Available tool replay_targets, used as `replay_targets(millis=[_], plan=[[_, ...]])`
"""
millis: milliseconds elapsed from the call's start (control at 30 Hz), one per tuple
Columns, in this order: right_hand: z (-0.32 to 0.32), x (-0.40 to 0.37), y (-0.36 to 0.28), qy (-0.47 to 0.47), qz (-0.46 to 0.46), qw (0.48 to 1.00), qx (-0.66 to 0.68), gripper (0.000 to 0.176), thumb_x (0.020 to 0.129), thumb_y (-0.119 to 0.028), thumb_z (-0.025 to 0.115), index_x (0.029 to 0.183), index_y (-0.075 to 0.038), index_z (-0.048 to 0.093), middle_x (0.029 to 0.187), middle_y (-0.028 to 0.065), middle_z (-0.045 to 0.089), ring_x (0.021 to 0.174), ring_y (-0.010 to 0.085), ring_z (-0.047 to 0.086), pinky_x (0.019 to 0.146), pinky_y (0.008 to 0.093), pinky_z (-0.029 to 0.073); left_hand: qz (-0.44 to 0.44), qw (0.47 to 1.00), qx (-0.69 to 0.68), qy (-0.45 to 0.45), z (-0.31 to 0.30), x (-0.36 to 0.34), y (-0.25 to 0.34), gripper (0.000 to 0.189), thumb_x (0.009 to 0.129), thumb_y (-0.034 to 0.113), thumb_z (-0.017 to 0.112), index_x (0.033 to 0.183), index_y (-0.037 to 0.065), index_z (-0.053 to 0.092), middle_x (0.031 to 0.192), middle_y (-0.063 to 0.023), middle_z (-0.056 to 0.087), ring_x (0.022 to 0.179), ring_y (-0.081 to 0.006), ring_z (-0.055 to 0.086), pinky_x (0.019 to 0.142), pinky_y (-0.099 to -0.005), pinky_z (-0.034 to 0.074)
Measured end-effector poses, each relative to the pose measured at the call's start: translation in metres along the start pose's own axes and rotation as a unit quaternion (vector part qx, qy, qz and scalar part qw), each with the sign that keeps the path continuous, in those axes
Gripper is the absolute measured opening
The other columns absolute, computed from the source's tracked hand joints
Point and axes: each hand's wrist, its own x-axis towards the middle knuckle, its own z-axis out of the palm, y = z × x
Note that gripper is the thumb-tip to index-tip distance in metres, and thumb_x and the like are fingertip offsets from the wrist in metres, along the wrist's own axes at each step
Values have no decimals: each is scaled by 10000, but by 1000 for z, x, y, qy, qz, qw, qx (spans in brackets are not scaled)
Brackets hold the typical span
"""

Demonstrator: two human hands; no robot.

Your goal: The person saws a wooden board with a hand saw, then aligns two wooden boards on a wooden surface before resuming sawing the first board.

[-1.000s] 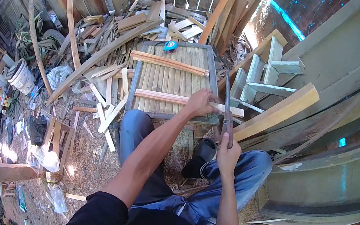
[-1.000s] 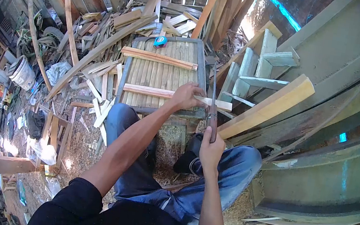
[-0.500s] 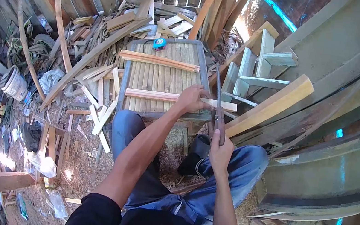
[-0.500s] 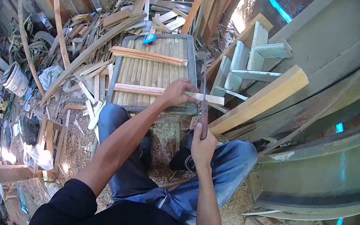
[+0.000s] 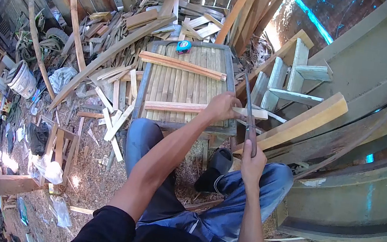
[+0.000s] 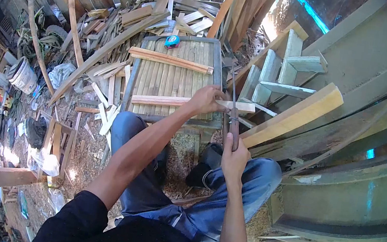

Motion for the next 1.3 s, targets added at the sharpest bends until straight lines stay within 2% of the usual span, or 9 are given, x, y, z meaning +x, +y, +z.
replay_targets(millis=[167, 233, 333, 533, 633, 800, 1033, 1133, 1300], plan=[[5, -5, -13, -6, -10, 1000, -1, 415, 962, -347, 559, 799, 32, 602, 590, 197, 533, 523, 317, 528, 556, 412, 426, -21, 1000, -7, 4, -9, -9, -1, 417, 620, 379, 842, 880, 67, 745, 810, -140, 612, 814, -323, 618, 723, -413, 496], [4, -7, -16, -8, -12, 1000, 0, 410, 962, -342, 561, 801, 32, 602, 597, 203, 539, 525, 323, 532, 555, 411, 426, -40, 999, 22, -8, -13, -11, 4, 415, 634, 386, 824, 890, 69, 746, 910, -149, 646, 894, -336, 633, 797, -421, 514], [1, -6, -13, -10, -3, 1000, 5, 398, 961, -332, 564, 806, 31, 603, 610, 213, 547, 534, 331, 547, 557, 410, 429, -51, 999, -6, -15, -16, -13, 9, 418, 638, 380, 821, 908, 70, 747, 909, -151, 645, 902, -339, 627, 808, -423, 509], [2, -7, -3, -26, 4, 1000, 16, 387, 960, -330, 566, 838, 33, 621, 610, 210, 547, 545, 325, 568, 566, 410, 439, -30, 999, 10, -43, -14, -8, 4, 425, 623, 361, 828, 925, 72, 751, 909, -158, 641, 918, -339, 617, 814, -420, 499], [3, -7, 0, -22, 3, 1000, 20, 388, 961, -331, 564, 851, 36, 625, 600, 196, 541, 528, 304, 544, 560, 403, 435, 22, 1000, 0, 6, -13, -11, 2, 399, 637, 332, 824, 900, 45, 738, 817, -142, 605, 797, -317, 613, 724, -405, 491], [4, -6, 9, -38, 29, 997, 60, 393, 967, -333, 556, 845, 35, 618, 581, 159, 511, 513, 239, 482, 555, 391, 425, 20, 1000, 12, -21, -12, -6, -1, 425, 629, 365, 831, 894, 46, 744, 806, -140, 602, 795, -316, 613, 728, -404, 490], [6, -6, 13, -40, 34, 996, 67, 393, 970, -330, 552, 842, 36, 616, 589, 161, 521, 534, 245, 506, 575, 394, 431, 19, 1000, -4, -2, -9, -9, -5, 444, 617, 365, 831, 913, 45, 747, 813, -141, 607, 779, -319, 621, 732, -409, 496], [7, -5, 15, -41, 15, 997, 67, 394, 976, -325, 546, 824, 32, 611, 574, 129, 520, 520, 212, 511, 553, 381, 428, 3, 999, -39, -30, -7, -4, -11, 436, 608, 326, 825, 924, 35, 746, 810, -154, 607, 775, -330, 622, 736, -417, 496], [10, -2, 13, -36, 52, 992, 106, 392, 990, -318, 530, 794, 13, 604, 544, 48, 497, 499, 122, 501, 499, 329, 409, -14, 999, -26, -44, -11, 2, -7, 427, 594, 307, 825, 916, 38, 750, 841, -167, 638, 823, -334, 633, 772, -411, 502]])
